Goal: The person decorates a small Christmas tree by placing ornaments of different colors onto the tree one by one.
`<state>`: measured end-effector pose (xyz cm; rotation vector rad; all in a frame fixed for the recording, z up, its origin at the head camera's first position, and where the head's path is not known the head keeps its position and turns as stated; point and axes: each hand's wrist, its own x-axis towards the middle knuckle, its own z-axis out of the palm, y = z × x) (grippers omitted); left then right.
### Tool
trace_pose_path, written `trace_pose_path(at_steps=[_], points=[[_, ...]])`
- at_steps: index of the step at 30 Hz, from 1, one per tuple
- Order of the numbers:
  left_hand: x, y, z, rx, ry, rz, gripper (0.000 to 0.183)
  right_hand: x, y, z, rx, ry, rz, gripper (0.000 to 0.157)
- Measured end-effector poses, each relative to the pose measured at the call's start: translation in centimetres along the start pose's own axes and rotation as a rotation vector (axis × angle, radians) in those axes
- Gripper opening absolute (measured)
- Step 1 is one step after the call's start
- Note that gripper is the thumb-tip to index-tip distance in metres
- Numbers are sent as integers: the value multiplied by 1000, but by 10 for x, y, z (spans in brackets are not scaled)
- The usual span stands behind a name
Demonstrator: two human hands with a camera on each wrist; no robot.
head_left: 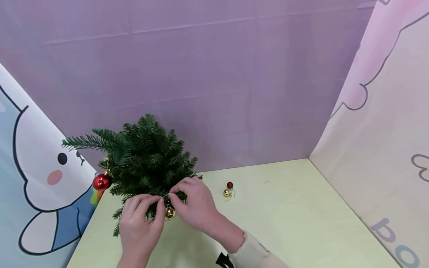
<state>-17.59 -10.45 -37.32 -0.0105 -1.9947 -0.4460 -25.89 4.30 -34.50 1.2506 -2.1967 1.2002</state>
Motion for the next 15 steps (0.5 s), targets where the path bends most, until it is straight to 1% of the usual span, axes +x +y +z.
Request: trace_pose_path(at_steps=[5, 10, 15], points=[[0, 0, 1, 32, 14, 7, 9, 2, 3, 2, 49, -30, 74, 12], [0, 0, 2, 68, -5, 23, 12, 3, 9, 5, 83, -52, 103, 12], [-2, -2, 3, 83, -7, 36, 15, 4, 16, 10, 116, -70, 113, 12]])
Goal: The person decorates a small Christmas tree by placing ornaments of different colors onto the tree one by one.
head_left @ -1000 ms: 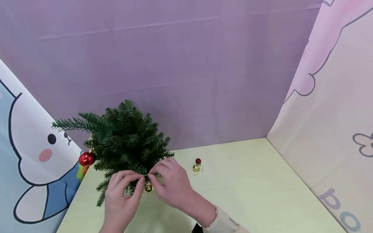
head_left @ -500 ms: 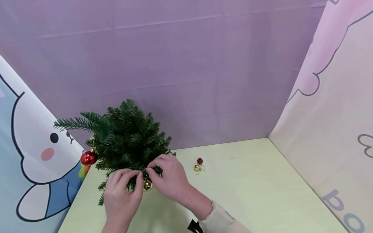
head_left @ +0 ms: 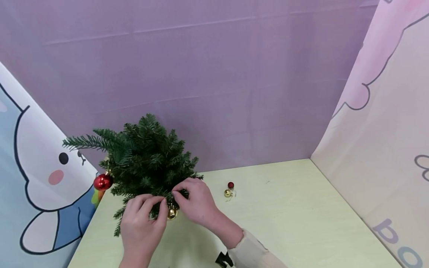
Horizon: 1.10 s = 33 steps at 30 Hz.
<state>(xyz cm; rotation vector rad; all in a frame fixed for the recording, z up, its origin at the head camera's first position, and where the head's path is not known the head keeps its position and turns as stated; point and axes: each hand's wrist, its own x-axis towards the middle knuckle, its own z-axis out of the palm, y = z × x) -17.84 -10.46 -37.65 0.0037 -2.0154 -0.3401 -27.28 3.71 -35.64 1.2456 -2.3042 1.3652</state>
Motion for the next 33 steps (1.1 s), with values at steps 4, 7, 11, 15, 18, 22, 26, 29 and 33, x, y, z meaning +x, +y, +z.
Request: trace_pose_path(at_steps=[4, 7, 11, 15, 18, 22, 26, 29, 33], points=[[-2, -2, -1, 3, -13, 1, 17, -1, 4, 3, -10, -22, -31, 12], [-4, -4, -3, 0, -35, 0, 17, -3, 5, 3, -24, -44, -57, 12], [-6, -7, -6, 0, -86, 9, 25, -4, 7, 3, -29, -67, -56, 10], [-8, -9, -8, -15, -117, 7, 31, -7, 9, 3, -17, -85, -26, 7], [-10, -11, -9, -31, -127, -2, 31, -9, 12, 4, -19, -90, -11, 8], [-12, -12, -9, -45, -122, 12, 29, -15, 16, 4, -17, -98, -3, 12], [-13, -13, -9, -67, -95, 30, 26, -21, 19, 4, 8, -92, -16, 15], [-13, -14, -9, -99, -70, 28, 24, -24, 20, 1, 17, -69, -33, 18], [-13, -15, -8, -148, -11, 18, 24, -29, 24, -6, 47, -38, -35, 20]])
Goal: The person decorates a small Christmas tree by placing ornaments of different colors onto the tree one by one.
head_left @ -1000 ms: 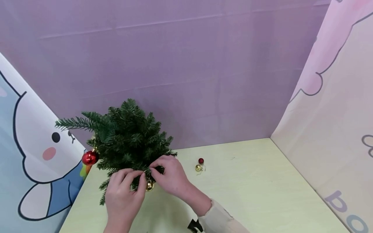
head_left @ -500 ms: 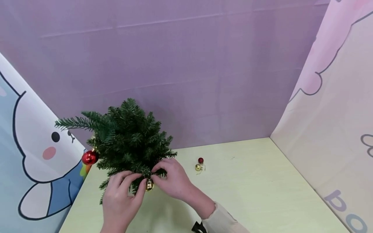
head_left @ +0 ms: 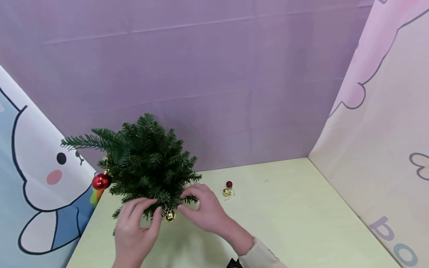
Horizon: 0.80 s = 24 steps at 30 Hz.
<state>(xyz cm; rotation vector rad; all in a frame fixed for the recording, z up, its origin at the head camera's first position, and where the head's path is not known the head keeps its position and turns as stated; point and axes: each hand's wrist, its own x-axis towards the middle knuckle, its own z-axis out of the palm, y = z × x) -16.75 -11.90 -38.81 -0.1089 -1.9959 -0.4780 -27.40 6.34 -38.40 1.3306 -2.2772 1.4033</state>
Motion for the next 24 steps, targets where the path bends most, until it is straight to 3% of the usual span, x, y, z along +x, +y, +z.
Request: trace_pose_path(at_steps=[5, 9, 14, 18, 24], points=[[2, -3, 0, -36, 66, -23, 29, -7, 12, -18, 8, 9, 75, 17], [4, -3, -3, -45, 61, -62, 23, -11, 28, -36, -39, 14, 114, 11], [6, -2, -7, -40, -11, -131, 26, -12, 51, -57, -85, 15, 111, 9], [7, -2, -7, -30, -74, -192, 38, -12, 68, -71, -119, -1, 111, 7], [6, -3, -7, -72, -137, -220, 51, -7, 93, -87, -146, -58, 167, 3]])
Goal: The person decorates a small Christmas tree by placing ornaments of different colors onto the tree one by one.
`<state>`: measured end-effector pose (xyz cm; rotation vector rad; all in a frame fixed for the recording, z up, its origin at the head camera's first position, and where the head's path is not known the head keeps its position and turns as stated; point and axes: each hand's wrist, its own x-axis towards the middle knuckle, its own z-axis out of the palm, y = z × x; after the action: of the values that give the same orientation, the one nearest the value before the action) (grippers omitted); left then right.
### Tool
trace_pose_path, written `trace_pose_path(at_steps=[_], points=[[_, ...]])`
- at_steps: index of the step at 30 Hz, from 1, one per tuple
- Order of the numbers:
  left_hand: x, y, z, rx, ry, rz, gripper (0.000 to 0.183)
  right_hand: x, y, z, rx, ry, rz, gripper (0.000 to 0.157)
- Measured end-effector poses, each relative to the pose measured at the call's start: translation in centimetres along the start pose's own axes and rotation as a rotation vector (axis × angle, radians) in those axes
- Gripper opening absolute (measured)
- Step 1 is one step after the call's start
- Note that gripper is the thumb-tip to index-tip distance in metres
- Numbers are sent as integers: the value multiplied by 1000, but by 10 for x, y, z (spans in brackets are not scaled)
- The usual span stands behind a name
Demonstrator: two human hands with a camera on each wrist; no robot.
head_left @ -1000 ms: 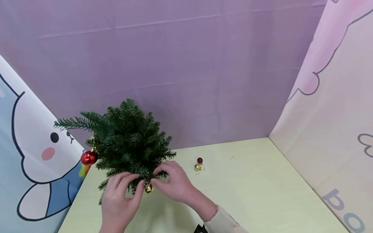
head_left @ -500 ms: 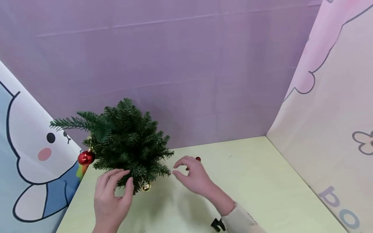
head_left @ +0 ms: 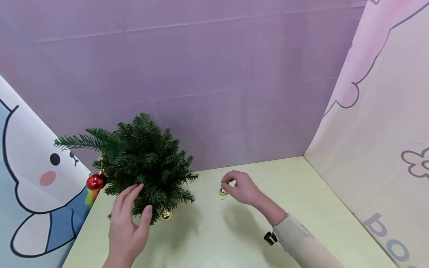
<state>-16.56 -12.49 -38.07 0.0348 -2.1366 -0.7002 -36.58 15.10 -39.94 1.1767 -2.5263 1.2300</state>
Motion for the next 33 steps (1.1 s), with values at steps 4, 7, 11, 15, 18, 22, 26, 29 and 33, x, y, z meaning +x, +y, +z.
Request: trace_pose_path(at_steps=[4, 7, 11, 15, 18, 22, 26, 29, 33], points=[[1, 0, -1, -13, -31, -9, 51, 7, 14, -1, -36, -40, 20, 5], [0, -1, -2, -14, -48, -22, 52, 13, 27, 2, -97, -90, 11, 6], [-1, -2, -4, -26, -58, -20, 52, 19, 49, 9, -160, -159, 34, 10], [-2, -5, -6, -30, -77, -43, 54, 20, 73, 17, -260, -183, 84, 21], [-4, -7, -8, -27, -79, -69, 55, 19, 87, 24, -347, -206, 103, 30], [-7, -10, -9, -42, -75, -88, 53, 21, 98, 31, -418, -246, 121, 37], [-10, -10, -12, -73, -50, -105, 51, 27, 103, 35, -430, -261, 119, 39], [-11, -8, -16, -98, -16, -157, 54, 32, 102, 39, -419, -276, 111, 39], [-6, -3, -22, -151, 18, -284, 65, 36, 101, 43, -402, -296, 106, 39]])
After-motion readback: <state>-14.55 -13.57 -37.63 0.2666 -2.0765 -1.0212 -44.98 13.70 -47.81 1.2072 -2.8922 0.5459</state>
